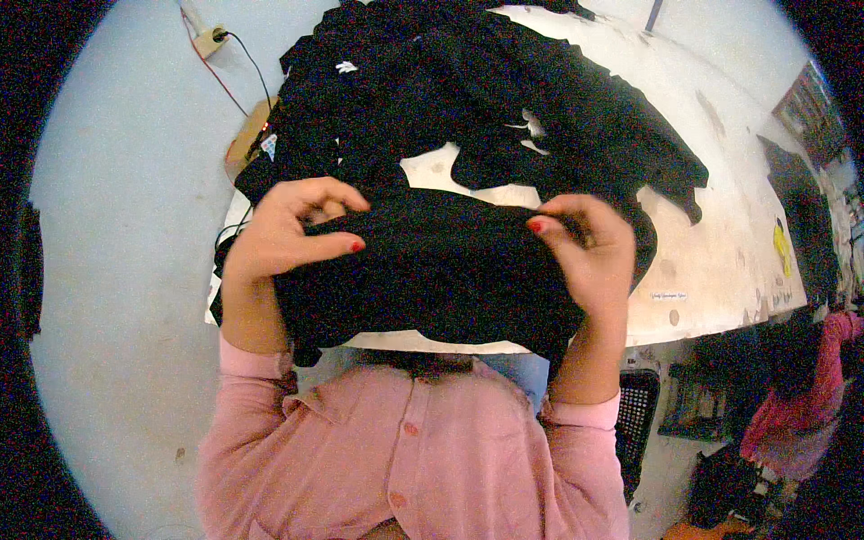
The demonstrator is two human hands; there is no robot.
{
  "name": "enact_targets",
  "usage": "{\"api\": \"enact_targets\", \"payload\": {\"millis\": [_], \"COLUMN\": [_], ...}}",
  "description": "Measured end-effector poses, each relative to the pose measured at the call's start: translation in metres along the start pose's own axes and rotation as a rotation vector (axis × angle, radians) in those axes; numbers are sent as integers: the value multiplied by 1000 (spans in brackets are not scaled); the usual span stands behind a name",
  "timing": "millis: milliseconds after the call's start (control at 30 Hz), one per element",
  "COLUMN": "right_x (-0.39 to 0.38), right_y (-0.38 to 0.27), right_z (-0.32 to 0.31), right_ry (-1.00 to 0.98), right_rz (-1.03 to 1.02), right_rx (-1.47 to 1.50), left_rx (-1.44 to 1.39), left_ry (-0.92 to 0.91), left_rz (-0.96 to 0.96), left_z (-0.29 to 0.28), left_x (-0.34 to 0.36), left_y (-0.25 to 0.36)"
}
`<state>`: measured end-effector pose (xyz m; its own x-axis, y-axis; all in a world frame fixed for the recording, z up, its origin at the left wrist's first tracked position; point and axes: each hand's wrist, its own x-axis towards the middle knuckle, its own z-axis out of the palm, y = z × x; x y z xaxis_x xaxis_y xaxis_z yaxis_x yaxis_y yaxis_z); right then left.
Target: The person uses a small pair of scissors to cut a black fabric garment with white floral patterns on a table. They repeatedly lift, fold, and trim sections of the fabric, handling it one piece at a time.
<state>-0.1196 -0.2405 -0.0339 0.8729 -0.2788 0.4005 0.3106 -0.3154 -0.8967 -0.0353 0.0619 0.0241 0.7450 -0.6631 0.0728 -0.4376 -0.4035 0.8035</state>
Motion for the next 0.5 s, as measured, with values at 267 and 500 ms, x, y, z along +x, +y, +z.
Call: {"api": "enact_targets", "payload": {"millis": [267, 500], "right_x": [6, 18], "right_y": [18, 38], "right_z": [-48, -81], "right_ry": [226, 313], "right_rz": [20, 26], "right_rx": [-148, -280], "left_rx": [116, -62], "left_ry": [218, 110], "left_rz": [-67, -133], "left_z": [-59, -79], "left_x": [-17, -31], "left_y": [-37, -34]}}
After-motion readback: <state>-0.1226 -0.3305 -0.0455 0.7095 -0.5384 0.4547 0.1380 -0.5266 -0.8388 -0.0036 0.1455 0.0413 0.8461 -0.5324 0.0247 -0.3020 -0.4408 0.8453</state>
